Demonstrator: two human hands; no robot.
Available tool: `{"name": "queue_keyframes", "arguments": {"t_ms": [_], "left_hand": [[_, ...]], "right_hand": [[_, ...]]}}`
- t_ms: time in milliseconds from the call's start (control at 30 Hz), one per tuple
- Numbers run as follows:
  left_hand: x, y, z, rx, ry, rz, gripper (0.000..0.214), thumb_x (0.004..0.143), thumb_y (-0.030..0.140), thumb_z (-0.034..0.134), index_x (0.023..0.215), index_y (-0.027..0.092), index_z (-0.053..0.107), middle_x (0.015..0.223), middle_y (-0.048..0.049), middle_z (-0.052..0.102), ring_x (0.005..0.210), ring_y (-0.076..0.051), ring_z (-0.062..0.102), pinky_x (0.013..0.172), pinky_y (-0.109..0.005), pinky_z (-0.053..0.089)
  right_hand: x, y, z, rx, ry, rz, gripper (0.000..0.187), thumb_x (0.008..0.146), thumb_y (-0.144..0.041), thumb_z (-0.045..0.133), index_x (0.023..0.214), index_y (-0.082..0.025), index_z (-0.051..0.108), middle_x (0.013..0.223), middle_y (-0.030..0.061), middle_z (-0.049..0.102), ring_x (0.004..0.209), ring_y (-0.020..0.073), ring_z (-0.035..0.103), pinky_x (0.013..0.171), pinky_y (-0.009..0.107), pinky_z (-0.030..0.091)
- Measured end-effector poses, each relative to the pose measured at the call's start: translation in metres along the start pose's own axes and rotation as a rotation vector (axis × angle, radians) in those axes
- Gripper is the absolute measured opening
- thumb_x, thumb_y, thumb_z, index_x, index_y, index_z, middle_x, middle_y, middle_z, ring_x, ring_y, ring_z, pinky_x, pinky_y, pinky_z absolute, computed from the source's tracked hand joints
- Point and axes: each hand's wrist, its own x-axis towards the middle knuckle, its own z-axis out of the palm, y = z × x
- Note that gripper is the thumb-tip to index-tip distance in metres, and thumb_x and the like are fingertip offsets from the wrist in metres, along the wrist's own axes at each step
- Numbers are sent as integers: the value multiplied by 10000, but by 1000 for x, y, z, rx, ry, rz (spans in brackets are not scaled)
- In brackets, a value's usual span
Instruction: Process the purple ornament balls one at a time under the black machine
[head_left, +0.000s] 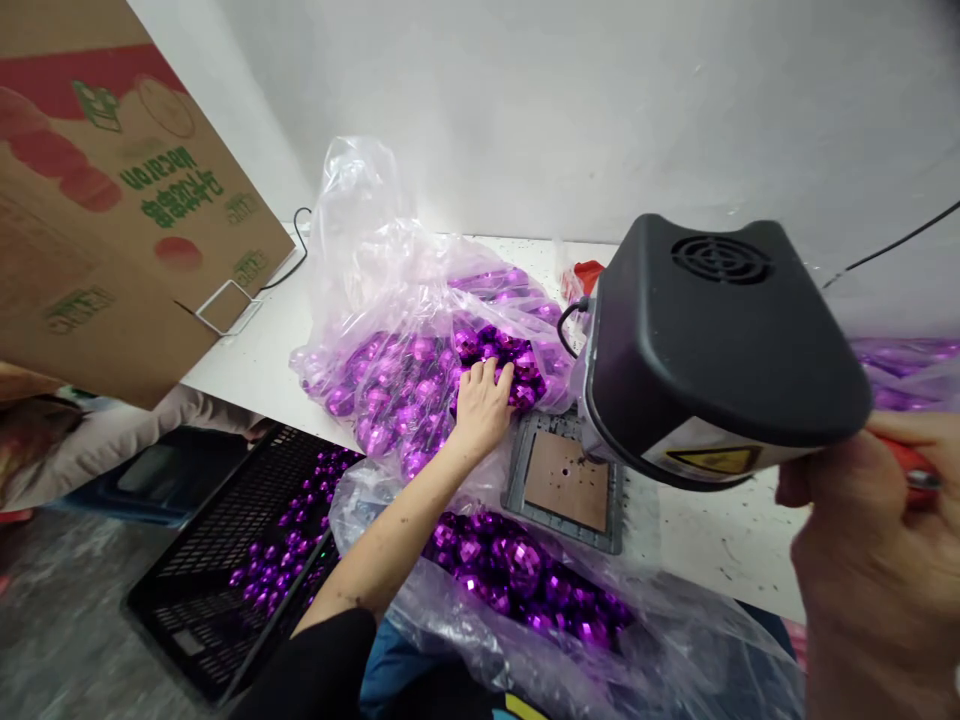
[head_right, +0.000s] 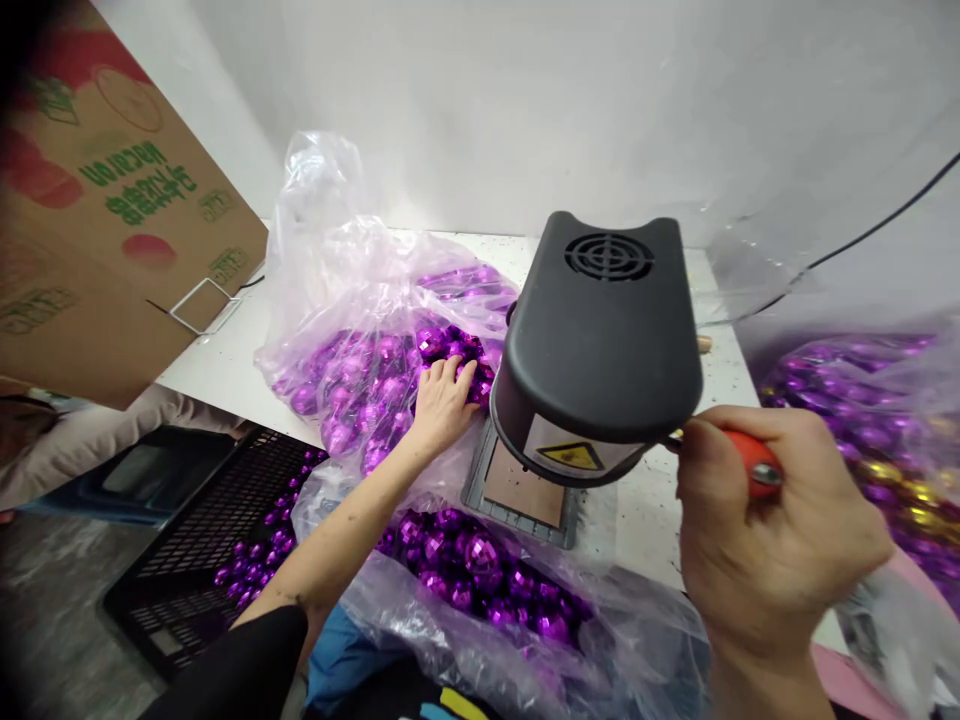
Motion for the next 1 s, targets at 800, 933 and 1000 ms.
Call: {"name": "queue_keyframes", "arguments": {"t_ms": [800, 933, 1000], "left_hand": [[-96, 31, 58, -901, -121, -187, 468, 861, 378, 710, 1279, 209, 584, 1276, -105, 647, 1203, -272, 597, 1024, -442, 481], [-95, 34, 69, -798, -73, -125, 471, 880, 343, 703, 1312, 217, 564, 1250, -101, 655, 1176, -269, 605, 1017, -445, 480], [-93, 37, 72, -772, -57, -76, 470, 871, 327, 719, 1301, 212, 568, 1247, -111, 656, 1172, -277, 606, 1015, -452, 481]], "right_hand": [[24, -17, 7, 129, -81, 60, 439, 901, -553, 561, 795, -133, 630, 565, -58, 420, 523, 29, 368, 536, 229, 298], [24, -18, 7, 139, -78, 57, 420, 909, -538, 555, 793, -141, 623, 566, -59, 430, 517, 26, 372, 540, 224, 308], [24, -19, 7, 138, -72, 53, 412, 917, -535, 542, 790, -150, 615, 570, -62, 429, 516, 26, 371, 543, 221, 308]]}}
